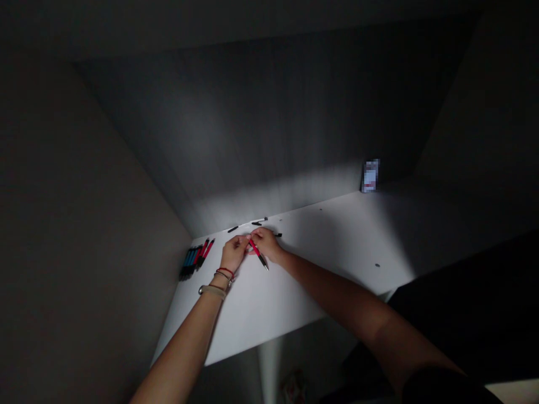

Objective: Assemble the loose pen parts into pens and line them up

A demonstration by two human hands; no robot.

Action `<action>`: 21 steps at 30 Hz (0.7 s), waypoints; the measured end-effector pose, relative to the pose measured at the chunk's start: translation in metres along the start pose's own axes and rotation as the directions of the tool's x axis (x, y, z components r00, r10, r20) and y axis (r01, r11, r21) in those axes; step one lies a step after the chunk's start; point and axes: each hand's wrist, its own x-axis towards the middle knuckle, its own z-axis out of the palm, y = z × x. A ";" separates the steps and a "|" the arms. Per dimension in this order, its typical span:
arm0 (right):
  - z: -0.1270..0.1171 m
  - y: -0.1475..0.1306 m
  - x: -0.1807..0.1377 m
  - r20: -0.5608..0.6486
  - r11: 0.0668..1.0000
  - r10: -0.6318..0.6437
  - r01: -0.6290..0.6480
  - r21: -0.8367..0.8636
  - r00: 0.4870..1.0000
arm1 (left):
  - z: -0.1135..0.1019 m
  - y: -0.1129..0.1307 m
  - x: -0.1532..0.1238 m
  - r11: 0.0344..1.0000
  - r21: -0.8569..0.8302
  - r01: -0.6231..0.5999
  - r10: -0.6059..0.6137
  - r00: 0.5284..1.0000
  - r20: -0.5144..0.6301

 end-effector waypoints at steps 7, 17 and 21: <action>-0.008 0.003 0.006 -0.116 0.999 -0.043 0.045 0.013 0.992 | 0.004 0.002 -0.002 1.000 -0.003 0.007 -0.007 0.997 0.078; -0.007 0.007 0.015 -0.179 0.996 -0.092 0.086 -0.037 0.980 | 0.013 0.004 -0.007 0.983 -0.155 0.095 -0.069 0.985 0.161; -0.010 0.000 0.010 -0.121 0.998 -0.028 0.035 0.057 0.992 | 0.017 0.012 -0.007 0.947 -0.274 0.166 -0.119 0.977 0.180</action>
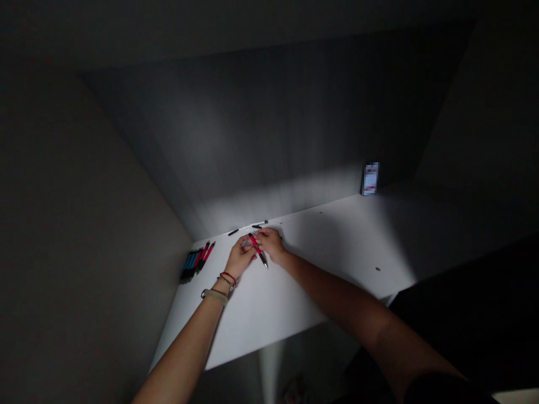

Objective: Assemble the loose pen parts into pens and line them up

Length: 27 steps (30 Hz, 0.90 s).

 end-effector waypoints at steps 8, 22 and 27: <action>0.005 -0.006 0.000 0.067 0.996 -0.049 0.054 -0.074 0.997 | 0.001 0.000 -0.001 0.999 -0.021 -0.024 0.022 0.994 -0.104; 0.005 -0.017 -0.008 0.220 0.999 0.002 -0.013 0.050 0.975 | -0.001 0.004 -0.004 1.000 0.013 -0.009 0.012 0.978 -0.209; 0.004 -0.019 -0.011 0.296 0.990 0.019 -0.058 0.125 0.955 | -0.002 0.003 0.000 0.996 -0.081 -0.042 0.025 0.981 -0.190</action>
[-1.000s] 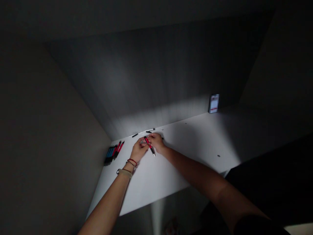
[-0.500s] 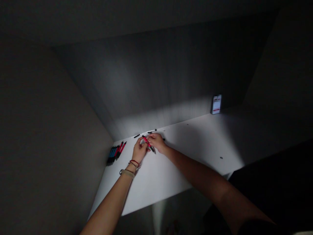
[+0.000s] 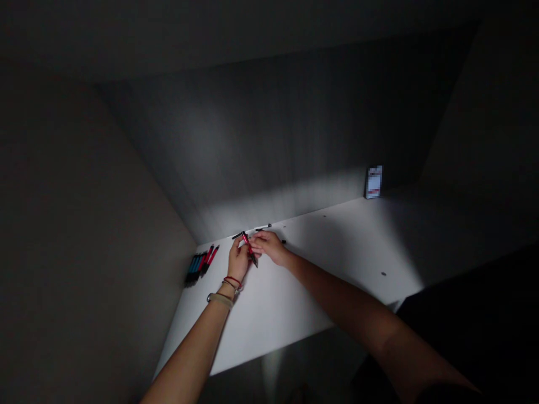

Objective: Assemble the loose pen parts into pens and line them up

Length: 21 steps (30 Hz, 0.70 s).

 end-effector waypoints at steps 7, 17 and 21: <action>-0.006 -0.003 0.009 -0.148 0.983 -0.091 0.065 -0.171 0.985 | -0.008 -0.001 0.004 0.960 0.208 -0.186 0.200 0.979 -0.048; -0.019 -0.011 0.011 -0.093 0.900 -0.279 0.226 -0.372 0.956 | -0.031 0.009 0.005 0.526 0.692 -0.495 0.587 0.800 0.126; -0.021 -0.007 0.010 -0.044 0.879 -0.289 0.247 -0.407 0.956 | -0.031 0.012 0.006 0.498 0.705 -0.504 0.605 0.785 0.134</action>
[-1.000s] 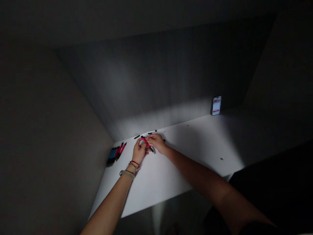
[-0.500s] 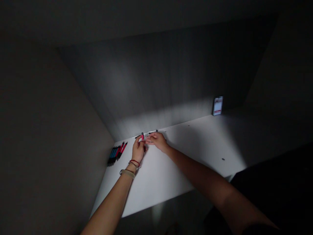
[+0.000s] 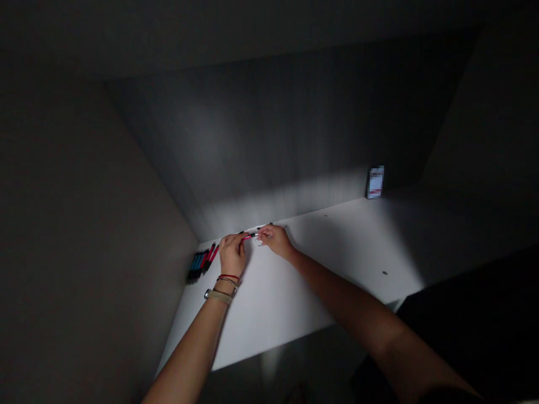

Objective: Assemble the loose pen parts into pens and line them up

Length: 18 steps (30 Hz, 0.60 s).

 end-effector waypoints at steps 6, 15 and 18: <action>-0.001 0.006 0.001 -0.002 1.000 -0.001 0.001 0.001 1.000 | 0.002 0.000 0.000 1.000 -0.026 0.015 -0.014 1.000 0.010; -0.004 0.007 0.002 0.023 1.000 -0.012 0.012 -0.024 1.000 | 0.004 -0.004 0.000 1.000 -0.003 -0.008 0.008 0.998 0.057; -0.005 0.011 0.005 0.018 0.998 -0.033 0.034 -0.044 0.999 | 0.006 -0.005 0.000 0.999 0.019 -0.029 0.028 0.998 0.062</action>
